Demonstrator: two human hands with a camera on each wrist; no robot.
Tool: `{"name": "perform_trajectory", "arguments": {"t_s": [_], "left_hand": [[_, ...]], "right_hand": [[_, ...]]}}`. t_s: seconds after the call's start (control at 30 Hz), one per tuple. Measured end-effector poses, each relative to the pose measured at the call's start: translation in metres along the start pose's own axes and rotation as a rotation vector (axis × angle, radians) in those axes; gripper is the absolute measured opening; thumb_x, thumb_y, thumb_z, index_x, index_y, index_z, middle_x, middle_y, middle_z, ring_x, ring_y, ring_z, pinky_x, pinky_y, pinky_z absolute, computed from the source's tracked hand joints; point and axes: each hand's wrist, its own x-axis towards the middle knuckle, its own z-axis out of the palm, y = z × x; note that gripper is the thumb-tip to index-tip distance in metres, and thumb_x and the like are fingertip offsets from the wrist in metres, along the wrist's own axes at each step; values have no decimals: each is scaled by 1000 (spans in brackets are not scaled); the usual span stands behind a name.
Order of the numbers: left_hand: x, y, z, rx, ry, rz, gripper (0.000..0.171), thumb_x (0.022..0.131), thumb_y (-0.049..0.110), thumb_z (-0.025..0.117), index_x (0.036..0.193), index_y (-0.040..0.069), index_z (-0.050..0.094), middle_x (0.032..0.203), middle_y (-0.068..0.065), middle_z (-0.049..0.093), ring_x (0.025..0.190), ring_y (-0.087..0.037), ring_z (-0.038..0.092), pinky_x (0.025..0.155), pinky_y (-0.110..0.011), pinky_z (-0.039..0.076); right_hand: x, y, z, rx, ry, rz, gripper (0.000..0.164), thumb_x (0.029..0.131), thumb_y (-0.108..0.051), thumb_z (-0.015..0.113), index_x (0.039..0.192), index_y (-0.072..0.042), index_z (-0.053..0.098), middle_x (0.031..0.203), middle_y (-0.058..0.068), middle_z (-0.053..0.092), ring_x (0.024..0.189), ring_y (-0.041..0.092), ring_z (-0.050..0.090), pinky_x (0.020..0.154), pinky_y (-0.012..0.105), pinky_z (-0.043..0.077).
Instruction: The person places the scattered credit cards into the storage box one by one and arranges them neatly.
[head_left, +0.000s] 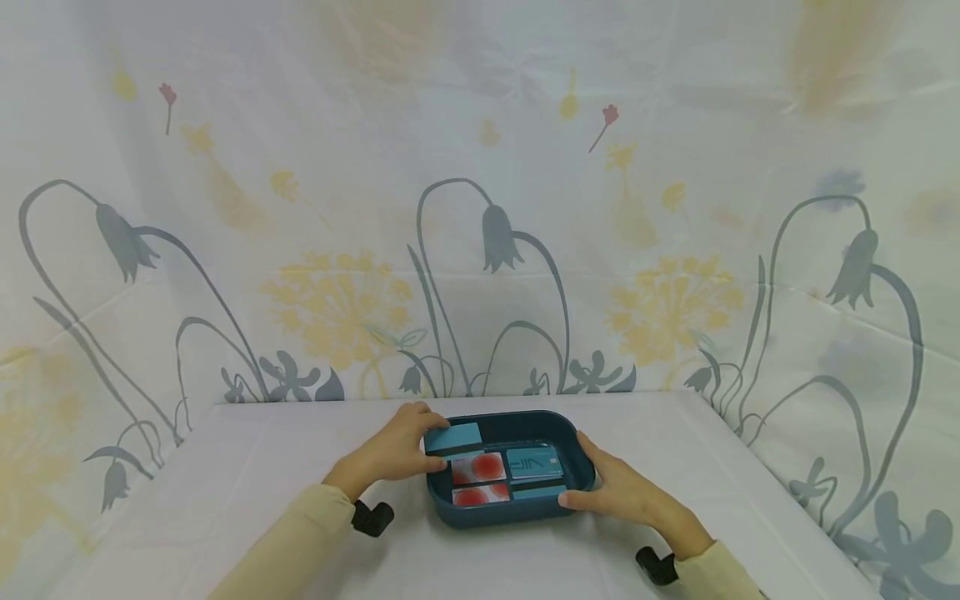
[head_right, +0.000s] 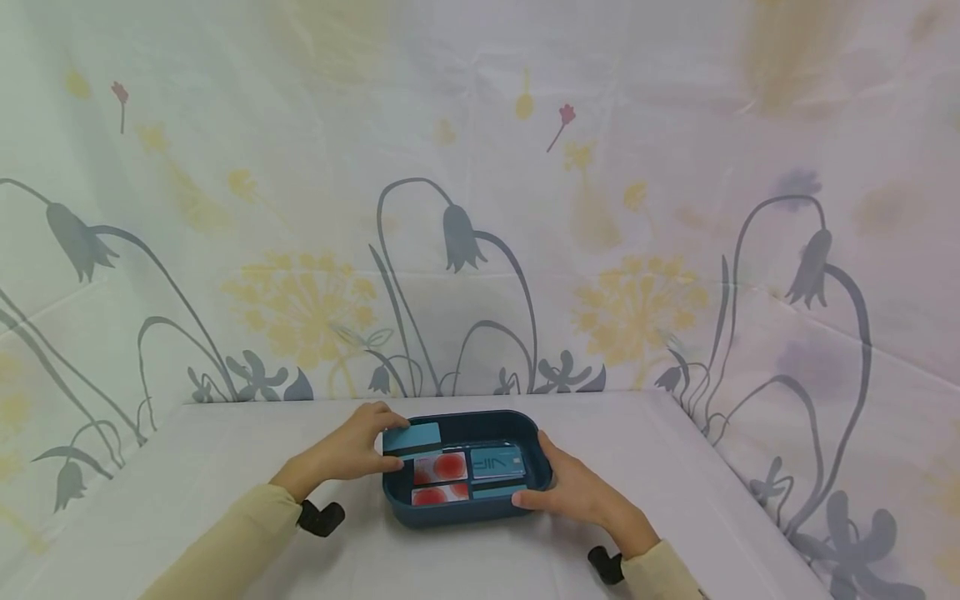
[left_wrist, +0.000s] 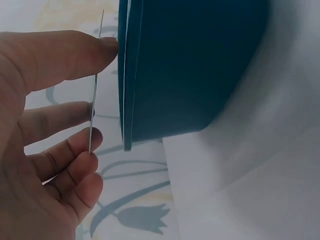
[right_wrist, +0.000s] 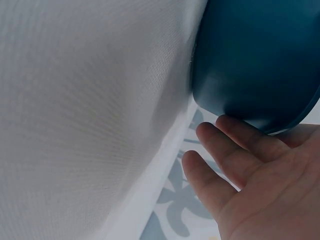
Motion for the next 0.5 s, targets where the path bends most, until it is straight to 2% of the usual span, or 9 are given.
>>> {"name": "perform_trajectory", "arguments": {"t_s": [0.2, 0.5], "left_hand": [[9, 2, 8, 9, -39, 2, 45, 77, 24, 77, 117, 7, 64, 106, -6, 52, 101, -22, 42, 83, -40, 44], [20, 8, 17, 84, -84, 17, 44, 78, 24, 76, 116, 6, 65, 101, -6, 52, 97, -22, 44, 82, -41, 43]], "right_hand": [[1, 1, 0, 0, 2, 0, 108, 77, -54, 71, 152, -2, 13, 154, 20, 22, 139, 41, 24, 105, 62, 23], [1, 1, 0, -7, 2, -6, 107, 78, -54, 71, 152, -2, 13, 154, 21, 23, 139, 41, 25, 105, 61, 24]]}}
